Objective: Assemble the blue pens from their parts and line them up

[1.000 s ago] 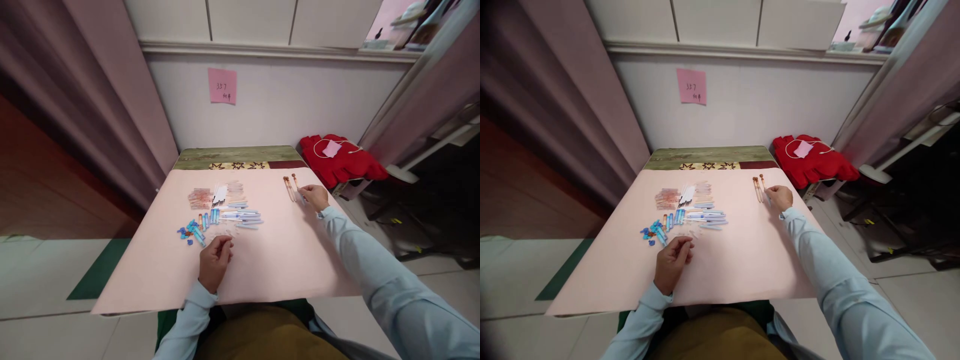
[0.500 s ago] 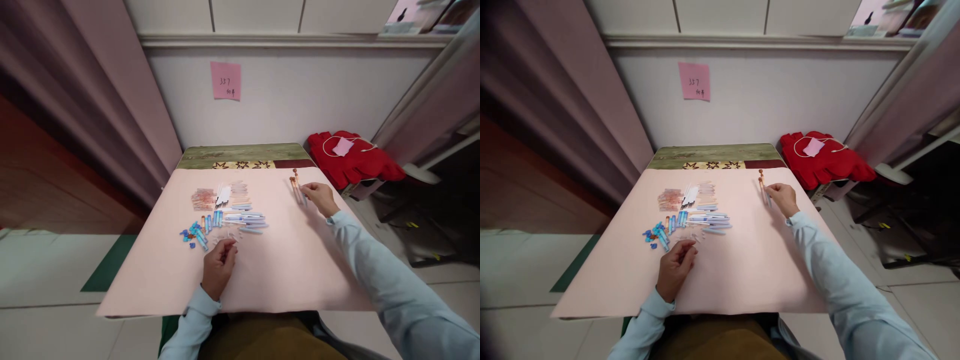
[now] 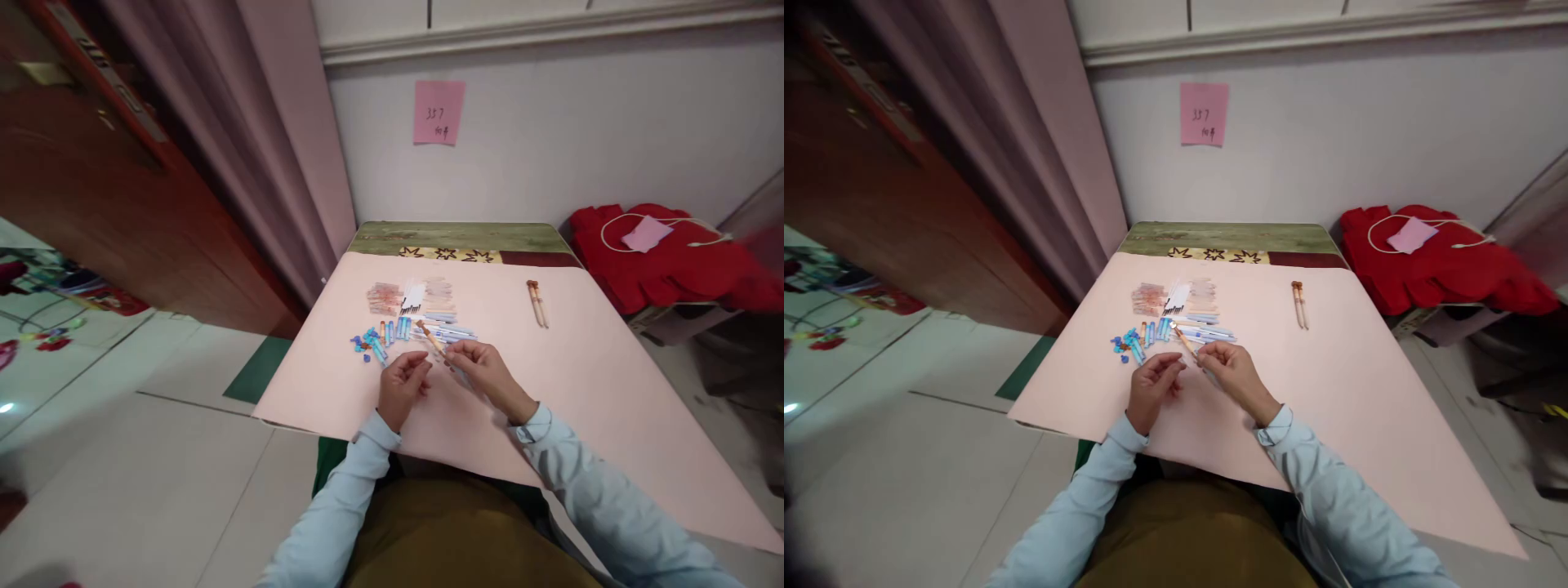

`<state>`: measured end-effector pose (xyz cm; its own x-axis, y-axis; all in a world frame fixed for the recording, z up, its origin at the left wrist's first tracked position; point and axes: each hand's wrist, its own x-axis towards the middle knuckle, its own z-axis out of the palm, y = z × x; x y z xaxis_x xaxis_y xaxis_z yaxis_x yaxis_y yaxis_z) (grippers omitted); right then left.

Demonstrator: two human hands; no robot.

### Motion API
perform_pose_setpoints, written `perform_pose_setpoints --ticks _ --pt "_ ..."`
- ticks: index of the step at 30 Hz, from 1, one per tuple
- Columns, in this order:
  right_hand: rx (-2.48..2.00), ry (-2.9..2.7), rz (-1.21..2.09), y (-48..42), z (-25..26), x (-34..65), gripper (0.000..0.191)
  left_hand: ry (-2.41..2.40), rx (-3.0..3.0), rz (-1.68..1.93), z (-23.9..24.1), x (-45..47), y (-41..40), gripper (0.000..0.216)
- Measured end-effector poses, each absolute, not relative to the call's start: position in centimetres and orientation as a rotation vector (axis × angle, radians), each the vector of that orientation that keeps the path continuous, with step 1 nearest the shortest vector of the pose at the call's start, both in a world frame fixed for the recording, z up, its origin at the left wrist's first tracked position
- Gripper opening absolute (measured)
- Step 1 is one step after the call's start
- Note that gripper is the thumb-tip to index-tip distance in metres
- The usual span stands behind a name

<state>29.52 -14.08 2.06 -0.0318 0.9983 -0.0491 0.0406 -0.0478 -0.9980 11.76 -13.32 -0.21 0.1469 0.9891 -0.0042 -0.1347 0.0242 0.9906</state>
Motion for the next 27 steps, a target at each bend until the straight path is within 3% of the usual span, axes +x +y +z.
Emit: perform_pose_setpoints --ticks 9,20,27 --pt "-1.229 -1.344 0.932 -13.3 -1.2 28.2 0.028 0.84 0.889 1.201 -1.1 12.6 -11.6 0.033" --pt "-1.303 -1.555 0.991 -14.4 -0.1 29.3 0.05 0.818 0.83 1.198 -0.9 12.6 -11.2 0.026" --pt "-1.241 -1.554 1.187 -14.3 -0.1 29.3 0.053 0.784 0.831 1.097 -0.7 12.8 -11.4 0.035"
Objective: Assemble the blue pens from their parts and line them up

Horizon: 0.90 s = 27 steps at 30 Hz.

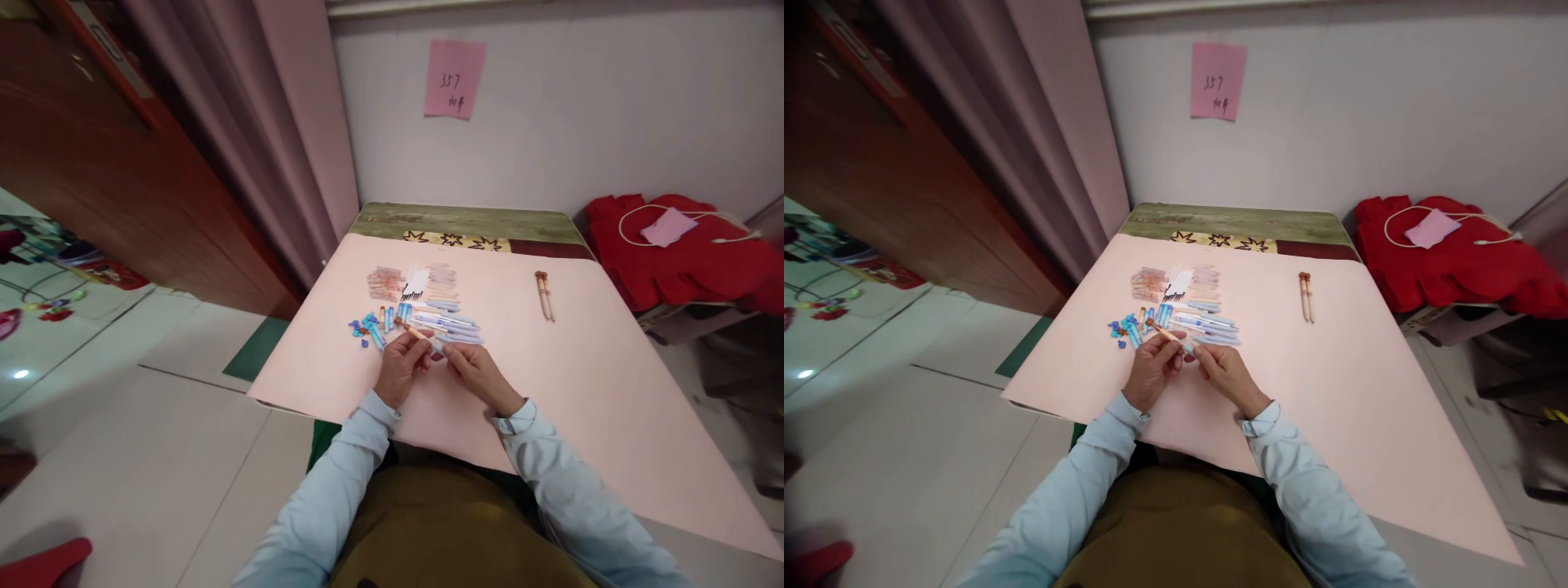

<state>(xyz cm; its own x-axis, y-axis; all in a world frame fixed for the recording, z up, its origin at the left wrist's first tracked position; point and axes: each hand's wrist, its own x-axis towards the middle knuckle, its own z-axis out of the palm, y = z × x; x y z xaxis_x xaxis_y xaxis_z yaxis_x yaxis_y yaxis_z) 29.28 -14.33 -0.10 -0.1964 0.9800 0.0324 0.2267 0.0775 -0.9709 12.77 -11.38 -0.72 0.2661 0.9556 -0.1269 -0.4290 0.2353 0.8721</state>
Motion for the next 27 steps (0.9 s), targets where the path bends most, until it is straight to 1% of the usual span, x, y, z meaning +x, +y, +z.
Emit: perform_pose_setpoints --ticks 3,7,11,18,27 --pt "-1.191 -1.503 1.334 -14.5 0.1 29.2 0.058 0.796 0.82 1.095 -0.6 12.7 -11.3 0.031" --pt "-1.166 -1.211 1.517 -14.4 0.0 29.4 0.067 0.802 0.762 1.15 -0.7 12.4 -11.0 0.03" --pt "-1.158 -1.025 1.598 -14.1 -0.4 29.8 0.066 0.801 0.742 1.148 -0.8 12.4 -10.9 0.031" --pt "-1.055 -1.367 1.747 -14.5 0.1 30.0 0.054 0.839 0.844 1.071 -0.9 12.5 -11.2 0.034" --pt "-1.051 -1.442 1.712 -14.4 -0.1 30.2 0.052 0.776 0.856 1.024 -1.0 12.2 -11.3 0.033"
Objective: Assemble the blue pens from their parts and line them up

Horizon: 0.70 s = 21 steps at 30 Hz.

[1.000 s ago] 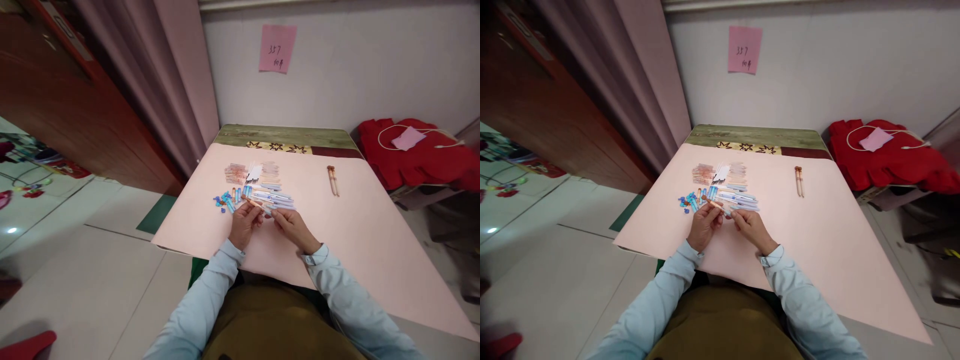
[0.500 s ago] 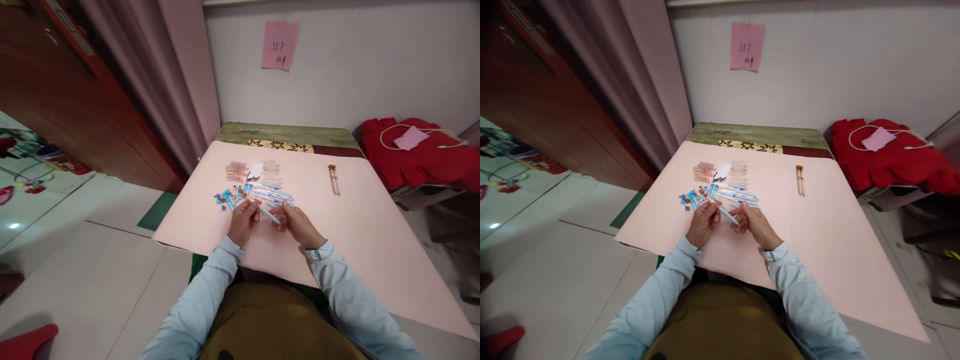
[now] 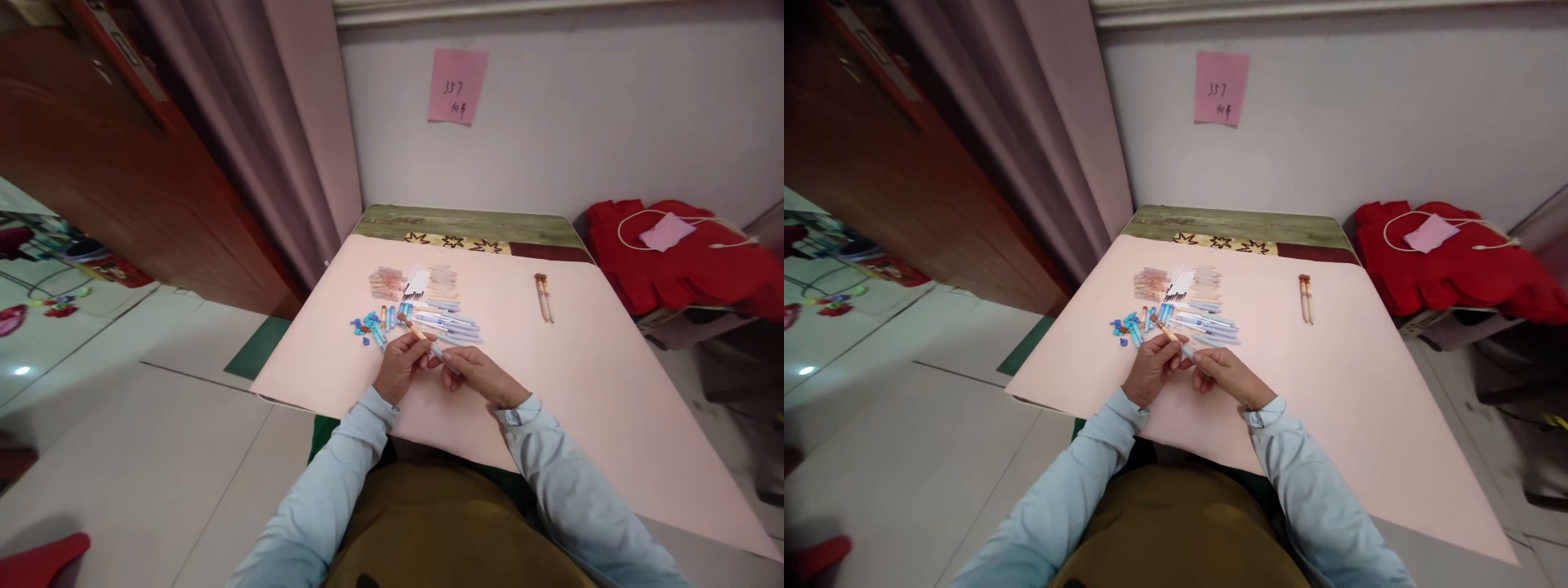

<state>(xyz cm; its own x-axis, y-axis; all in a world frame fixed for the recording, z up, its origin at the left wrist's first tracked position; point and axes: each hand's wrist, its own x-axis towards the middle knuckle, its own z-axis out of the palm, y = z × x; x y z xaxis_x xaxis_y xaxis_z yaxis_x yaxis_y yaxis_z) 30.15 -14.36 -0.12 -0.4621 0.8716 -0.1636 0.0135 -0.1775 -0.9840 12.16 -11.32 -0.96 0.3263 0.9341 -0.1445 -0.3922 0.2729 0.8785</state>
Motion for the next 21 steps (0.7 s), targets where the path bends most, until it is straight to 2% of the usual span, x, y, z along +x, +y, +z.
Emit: perform_pose_setpoints --ticks 16,21 --pt "-1.102 -1.529 1.51 -14.4 -0.6 29.5 0.045 0.863 0.867 1.118 -0.9 12.4 -11.6 0.028" --pt "-1.199 -1.641 1.229 -14.7 -0.5 29.0 0.035 0.877 0.871 1.145 -1.2 12.5 -11.5 0.025"
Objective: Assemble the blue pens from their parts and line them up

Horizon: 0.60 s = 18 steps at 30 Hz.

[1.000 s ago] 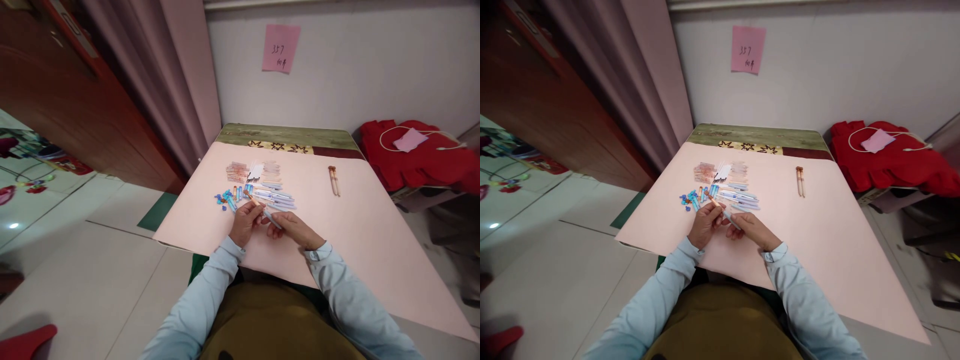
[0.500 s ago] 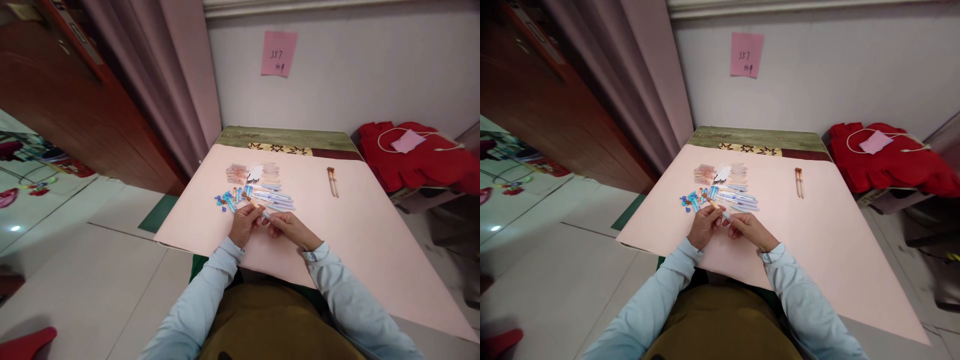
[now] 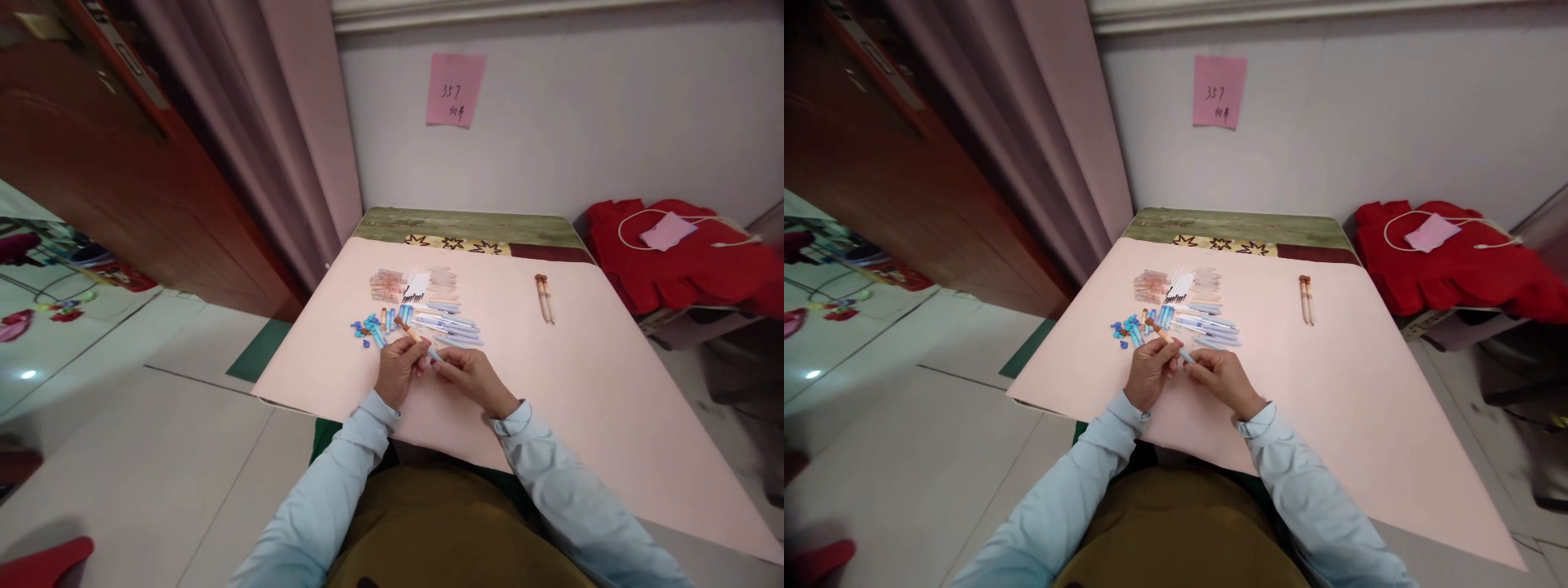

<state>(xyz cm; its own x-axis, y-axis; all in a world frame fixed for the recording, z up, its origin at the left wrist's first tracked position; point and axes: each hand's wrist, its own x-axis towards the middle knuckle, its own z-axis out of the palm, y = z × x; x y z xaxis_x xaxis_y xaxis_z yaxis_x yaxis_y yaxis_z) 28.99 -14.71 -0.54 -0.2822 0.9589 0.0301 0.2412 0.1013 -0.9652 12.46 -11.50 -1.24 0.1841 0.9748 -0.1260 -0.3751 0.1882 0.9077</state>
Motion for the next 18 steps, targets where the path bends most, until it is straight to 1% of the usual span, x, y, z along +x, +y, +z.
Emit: perform_pose_setpoints --ticks 2,7,12,15,18 --pt "-1.234 -1.652 1.119 -14.84 -0.6 28.8 0.032 0.87 0.864 1.149 -1.32 12.48 -11.43 0.025" --pt "-1.289 -1.662 1.003 -14.88 -0.71 28.53 0.035 0.867 0.857 1.154 -1.3 12.54 -11.26 0.027" --pt "-1.331 -1.669 1.015 -14.83 -0.66 28.32 0.047 0.879 0.862 1.148 -1.16 12.56 -11.3 0.03" --pt "-1.321 -1.623 1.032 -14.88 -0.83 28.23 0.041 0.88 0.884 1.143 -1.25 12.52 -11.36 0.03" --pt "-1.332 -1.585 0.917 -14.92 -1.18 28.25 0.033 0.879 0.897 1.143 -1.41 12.47 -11.37 0.029"
